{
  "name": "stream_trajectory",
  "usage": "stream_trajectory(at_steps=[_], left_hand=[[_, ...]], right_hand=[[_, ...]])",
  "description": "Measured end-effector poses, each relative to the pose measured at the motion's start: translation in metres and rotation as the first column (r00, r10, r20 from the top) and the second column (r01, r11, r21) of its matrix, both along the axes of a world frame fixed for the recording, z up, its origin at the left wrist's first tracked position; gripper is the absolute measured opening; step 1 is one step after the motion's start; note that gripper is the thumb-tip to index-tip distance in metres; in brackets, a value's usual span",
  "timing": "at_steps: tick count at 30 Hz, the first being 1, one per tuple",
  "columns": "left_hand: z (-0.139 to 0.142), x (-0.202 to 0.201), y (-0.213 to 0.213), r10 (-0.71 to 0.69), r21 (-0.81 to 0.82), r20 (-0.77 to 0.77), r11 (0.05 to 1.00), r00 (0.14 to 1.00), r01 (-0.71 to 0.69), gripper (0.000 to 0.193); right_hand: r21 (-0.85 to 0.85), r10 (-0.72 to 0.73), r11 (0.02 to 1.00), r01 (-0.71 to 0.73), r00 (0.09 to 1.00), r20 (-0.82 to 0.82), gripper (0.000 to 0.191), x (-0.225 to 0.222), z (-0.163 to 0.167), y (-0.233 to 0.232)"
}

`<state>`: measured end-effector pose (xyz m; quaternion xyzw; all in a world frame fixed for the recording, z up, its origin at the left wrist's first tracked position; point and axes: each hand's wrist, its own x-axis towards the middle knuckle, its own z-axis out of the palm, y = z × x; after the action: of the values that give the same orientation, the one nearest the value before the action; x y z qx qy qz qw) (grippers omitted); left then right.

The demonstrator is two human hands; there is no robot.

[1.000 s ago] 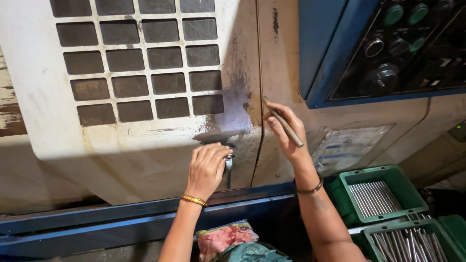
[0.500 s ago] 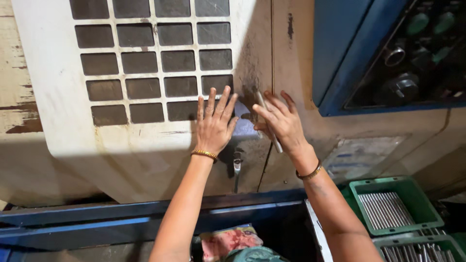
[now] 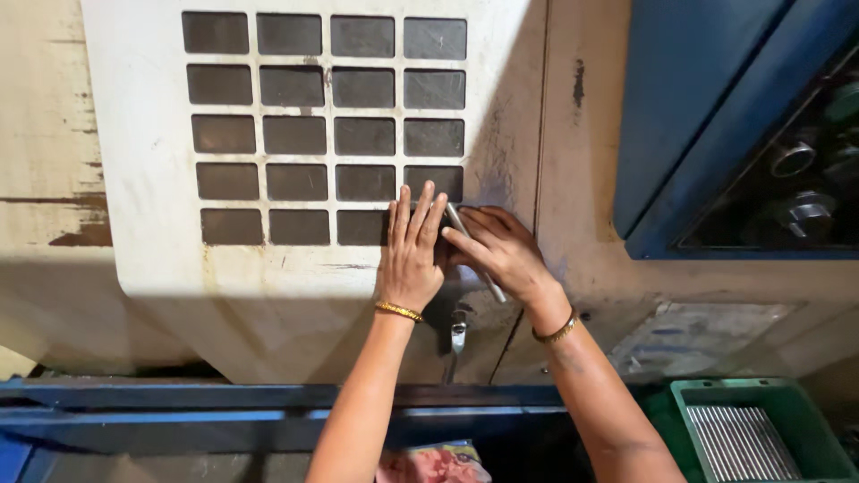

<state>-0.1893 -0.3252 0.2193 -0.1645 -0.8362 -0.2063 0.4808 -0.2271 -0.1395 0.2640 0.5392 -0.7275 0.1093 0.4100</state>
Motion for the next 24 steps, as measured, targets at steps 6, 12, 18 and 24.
stream_trajectory(at_steps=[6, 12, 18, 24], left_hand=[[-0.002, 0.001, -0.002, 0.005, -0.03, -0.001, 1.0, 1.0, -0.005, 0.063], [-0.007, 0.002, 0.004, 0.029, 0.033, -0.068, 0.999, 0.997, -0.027, 0.042], [-0.011, 0.002, 0.005, -0.002, 0.066, -0.107, 0.998, 0.994, 0.009, 0.045], [-0.014, 0.003, 0.003, -0.023, 0.053, -0.082, 0.998, 0.996, 0.028, 0.062]], right_hand=[[0.075, -0.017, 0.997, 0.02, 0.999, -0.046, 0.054, 0.003, 0.002, 0.0], [0.075, 0.004, 0.997, 0.004, 0.993, -0.116, 0.054, 0.004, -0.001, 0.004], [-0.017, 0.06, 0.998, -0.06, 0.998, -0.004, 0.059, -0.001, -0.01, 0.009], [-0.105, 0.128, 0.988, -0.112, 0.979, 0.161, 0.055, -0.003, -0.011, 0.015]])
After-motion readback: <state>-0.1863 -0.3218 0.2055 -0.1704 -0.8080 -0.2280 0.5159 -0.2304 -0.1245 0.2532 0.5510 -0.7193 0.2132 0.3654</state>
